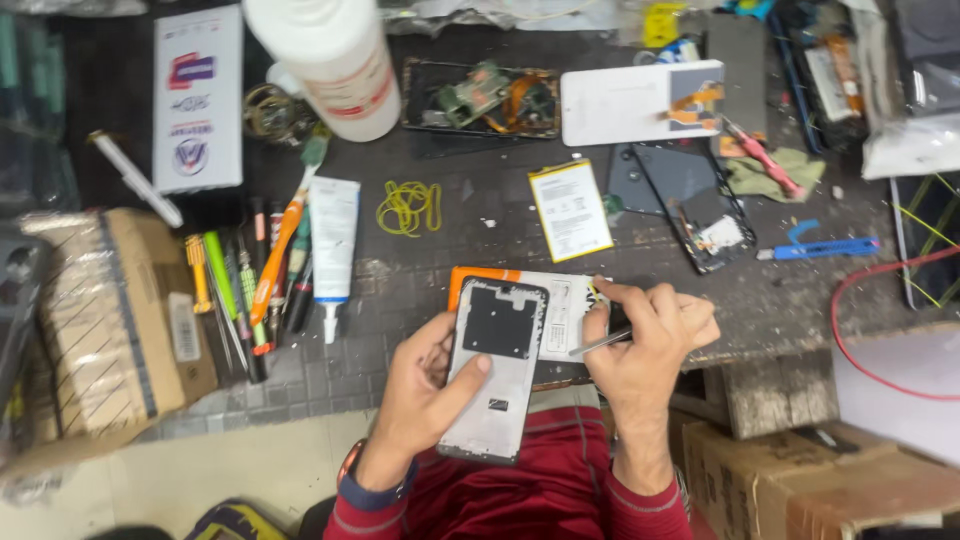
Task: The person disassembles a smartphone using a blue plastic pry tool and tweezers. They remove the back cover, disconnect internal ribbon cables, and lift out the motherboard while working at a cluttered repair bench.
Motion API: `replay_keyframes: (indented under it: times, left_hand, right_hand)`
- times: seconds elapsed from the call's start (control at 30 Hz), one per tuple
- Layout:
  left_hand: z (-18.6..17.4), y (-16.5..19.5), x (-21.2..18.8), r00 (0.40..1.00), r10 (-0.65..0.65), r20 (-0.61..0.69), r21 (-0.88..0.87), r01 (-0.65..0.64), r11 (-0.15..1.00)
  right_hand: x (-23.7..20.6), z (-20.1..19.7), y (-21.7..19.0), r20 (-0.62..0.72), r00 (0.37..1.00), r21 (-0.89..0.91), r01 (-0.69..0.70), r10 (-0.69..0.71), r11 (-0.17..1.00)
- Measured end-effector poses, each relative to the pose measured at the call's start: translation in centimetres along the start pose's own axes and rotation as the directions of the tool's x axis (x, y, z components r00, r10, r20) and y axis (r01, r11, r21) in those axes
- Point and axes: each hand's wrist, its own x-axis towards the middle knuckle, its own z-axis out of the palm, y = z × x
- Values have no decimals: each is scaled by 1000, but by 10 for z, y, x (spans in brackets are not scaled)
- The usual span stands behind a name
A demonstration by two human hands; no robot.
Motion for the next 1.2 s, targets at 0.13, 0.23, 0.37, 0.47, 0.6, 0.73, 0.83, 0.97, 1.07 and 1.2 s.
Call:
replay_keyframes:
  times: [0.13, 0.23, 0.37, 0.47, 0.6, 0.73, 0.83, 0.97, 1.07, 1.2]
  left_hand:
    - [-1, 1, -2, 997, -39, 62, -68, 43, 997]
    - [-4, 0, -4, 994, -23, 110, -66, 31, 997]
    - [-1, 2, -5, 993, -28, 112, -40, 32, 999]
    - [2, 8, -4, 995, -41, 89, -6, 42, 999]
    - [13, 14, -5, 985, -135, 111, 33, 132, 991]
    - [30, 13, -5, 1000, -11, 12, 5, 11, 1000]
    - [42, 7, -5, 999, 52, -10, -35, -52, 998]
    - [45, 1, -12, 998, 66, 10, -32, -66, 997]
    - [37, -2, -17, 994, 63, 93, -202, -43, 978]
    - [21, -4, -35, 993, 14, 116, -373, 31, 927]
  right_hand:
    - [-5, 4, 1, -112, 994, -47, -19, 13, 999]
    - [-6, 2, 5, -174, 974, 177, -114, 145, 978]
    - [-1, -17, 9, -144, 989, 280, 1, 40, 960]
    - [2, -35, 5, -33, 993, 234, 121, -116, 965]
    - [-14, -59, -1, 160, 979, 498, 30, -125, 867]
    - [-38, -67, -1, 517, 855, 731, -470, 48, 495]
    - [-48, -62, 4, 628, 778, 698, -549, -24, 459]
    - [-55, -54, 5, 642, 765, 667, -527, -46, 527]
    - [-55, -49, 3, 727, 686, 658, -679, -38, 327]
    - [-54, -40, -7, 672, 740, 726, -668, 40, 165]
